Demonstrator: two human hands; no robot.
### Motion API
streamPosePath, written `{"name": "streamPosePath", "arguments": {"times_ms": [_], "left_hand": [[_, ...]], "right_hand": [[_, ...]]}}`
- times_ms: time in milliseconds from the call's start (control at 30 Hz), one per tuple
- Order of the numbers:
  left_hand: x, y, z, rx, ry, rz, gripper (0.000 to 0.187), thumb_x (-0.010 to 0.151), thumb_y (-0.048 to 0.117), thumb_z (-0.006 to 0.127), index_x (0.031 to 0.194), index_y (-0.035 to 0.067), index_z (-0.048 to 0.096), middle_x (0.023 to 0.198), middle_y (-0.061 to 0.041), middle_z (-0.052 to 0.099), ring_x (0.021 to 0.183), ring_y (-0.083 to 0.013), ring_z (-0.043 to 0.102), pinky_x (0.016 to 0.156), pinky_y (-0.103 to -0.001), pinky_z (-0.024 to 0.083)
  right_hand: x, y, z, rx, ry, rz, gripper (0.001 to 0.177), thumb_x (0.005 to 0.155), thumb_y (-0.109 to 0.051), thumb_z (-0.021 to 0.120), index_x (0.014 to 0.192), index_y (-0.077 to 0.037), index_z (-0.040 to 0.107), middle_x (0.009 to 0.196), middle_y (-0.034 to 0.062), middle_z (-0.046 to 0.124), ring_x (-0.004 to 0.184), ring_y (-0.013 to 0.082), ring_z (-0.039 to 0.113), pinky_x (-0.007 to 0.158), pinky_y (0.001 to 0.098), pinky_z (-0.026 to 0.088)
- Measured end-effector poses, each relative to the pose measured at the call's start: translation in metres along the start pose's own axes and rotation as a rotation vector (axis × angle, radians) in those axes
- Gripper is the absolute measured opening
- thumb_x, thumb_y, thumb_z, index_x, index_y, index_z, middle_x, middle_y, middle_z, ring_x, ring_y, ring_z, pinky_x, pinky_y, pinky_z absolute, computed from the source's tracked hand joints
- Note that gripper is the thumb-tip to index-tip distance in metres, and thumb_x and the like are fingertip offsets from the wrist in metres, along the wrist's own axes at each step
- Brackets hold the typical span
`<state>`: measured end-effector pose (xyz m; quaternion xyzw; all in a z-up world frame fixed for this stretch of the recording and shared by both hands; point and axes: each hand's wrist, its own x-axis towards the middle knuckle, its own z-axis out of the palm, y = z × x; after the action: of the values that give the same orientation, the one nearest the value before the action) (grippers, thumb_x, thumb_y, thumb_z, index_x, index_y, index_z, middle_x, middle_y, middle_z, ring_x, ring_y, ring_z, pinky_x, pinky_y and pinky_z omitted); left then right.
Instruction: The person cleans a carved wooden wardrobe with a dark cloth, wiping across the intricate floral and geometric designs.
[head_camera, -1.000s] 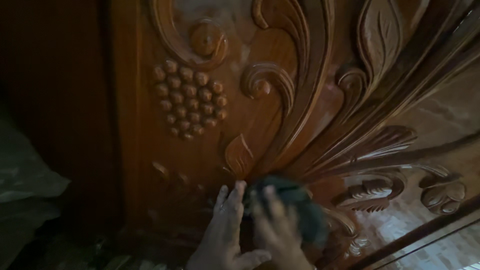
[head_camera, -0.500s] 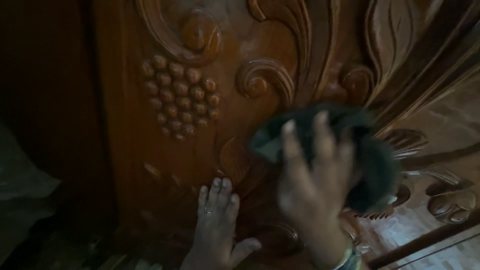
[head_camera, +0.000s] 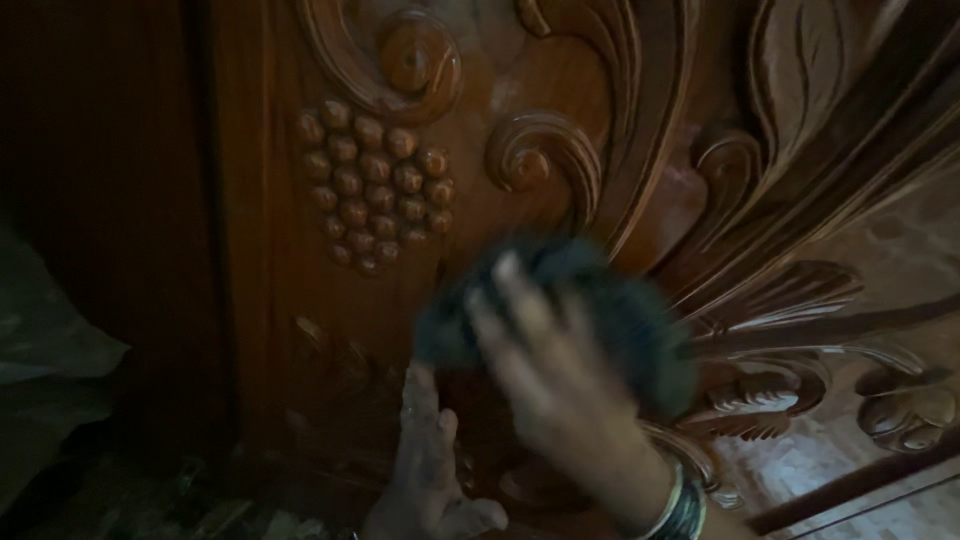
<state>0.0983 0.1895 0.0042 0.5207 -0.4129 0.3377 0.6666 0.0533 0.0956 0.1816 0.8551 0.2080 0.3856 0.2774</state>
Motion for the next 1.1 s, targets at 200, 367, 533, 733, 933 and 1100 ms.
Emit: {"name": "streamPosePath", "arguments": {"times_ms": [200, 367, 533, 733, 933, 1100], "left_hand": [[-0.024, -0.003, 0.002, 0.075, -0.036, 0.052, 0.073, 0.113, 0.060, 0.033, 0.172, 0.028, 0.005, 0.179, -0.019, -0.002, 0.168, -0.0488, 0.003, 0.138, -0.069, 0.008], [-0.028, -0.020, -0.007, -0.033, -0.079, -0.028, 0.090, 0.106, 0.067, 0.046, 0.170, 0.020, 0.004, 0.176, -0.023, -0.005, 0.165, -0.0470, 0.002, 0.131, -0.065, 0.012], [-0.017, -0.019, -0.008, -0.033, -0.033, 0.028, 0.090, 0.103, 0.068, 0.049, 0.171, 0.024, 0.009, 0.178, -0.021, -0.004, 0.168, -0.0444, 0.003, 0.136, -0.064, 0.011], [-0.017, -0.014, -0.005, 0.016, -0.059, -0.011, 0.090, 0.105, 0.073, 0.040, 0.172, 0.025, 0.005, 0.179, -0.021, -0.004, 0.169, -0.0459, 0.004, 0.138, -0.064, 0.009], [-0.017, -0.015, -0.006, 0.051, -0.086, -0.008, 0.088, 0.104, 0.074, 0.037, 0.171, 0.026, 0.006, 0.178, -0.022, -0.002, 0.168, -0.0464, 0.006, 0.136, -0.065, 0.006], [-0.020, -0.017, -0.012, 0.061, -0.146, -0.052, 0.089, 0.103, 0.076, 0.035, 0.170, 0.025, 0.006, 0.178, -0.025, 0.000, 0.168, -0.0477, 0.006, 0.134, -0.065, 0.004]], "right_hand": [[0.020, -0.017, 0.001, -0.016, 0.106, 0.156, 0.049, 0.090, -0.006, 0.062, 0.139, -0.009, 0.065, 0.158, 0.0154, 0.041, 0.131, 0.0435, 0.054, 0.109, 0.0543, 0.040], [-0.048, -0.065, 0.043, 0.201, -0.040, 0.179, 0.049, 0.091, -0.014, 0.056, 0.140, -0.008, 0.063, 0.157, 0.0191, 0.042, 0.124, 0.0427, 0.055, 0.104, 0.0543, 0.041], [-0.085, -0.078, 0.053, 0.209, -0.139, 0.142, 0.046, 0.095, -0.026, 0.052, 0.138, -0.011, 0.061, 0.153, 0.0175, 0.044, 0.126, 0.0388, 0.053, 0.102, 0.0551, 0.040], [-0.029, -0.040, 0.017, 0.130, -0.061, 0.084, 0.047, 0.095, -0.013, 0.056, 0.138, 0.003, 0.058, 0.154, 0.0199, 0.045, 0.132, 0.0410, 0.053, 0.108, 0.0508, 0.043], [-0.011, -0.047, 0.017, 0.133, -0.007, 0.223, 0.047, 0.092, -0.009, 0.055, 0.138, -0.005, 0.062, 0.152, 0.0157, 0.049, 0.122, 0.0362, 0.054, 0.102, 0.0472, 0.045], [-0.047, -0.066, 0.038, 0.104, -0.059, 0.120, 0.043, 0.098, -0.014, 0.051, 0.138, -0.005, 0.062, 0.153, 0.0146, 0.049, 0.128, 0.0331, 0.055, 0.103, 0.0438, 0.046]]}}
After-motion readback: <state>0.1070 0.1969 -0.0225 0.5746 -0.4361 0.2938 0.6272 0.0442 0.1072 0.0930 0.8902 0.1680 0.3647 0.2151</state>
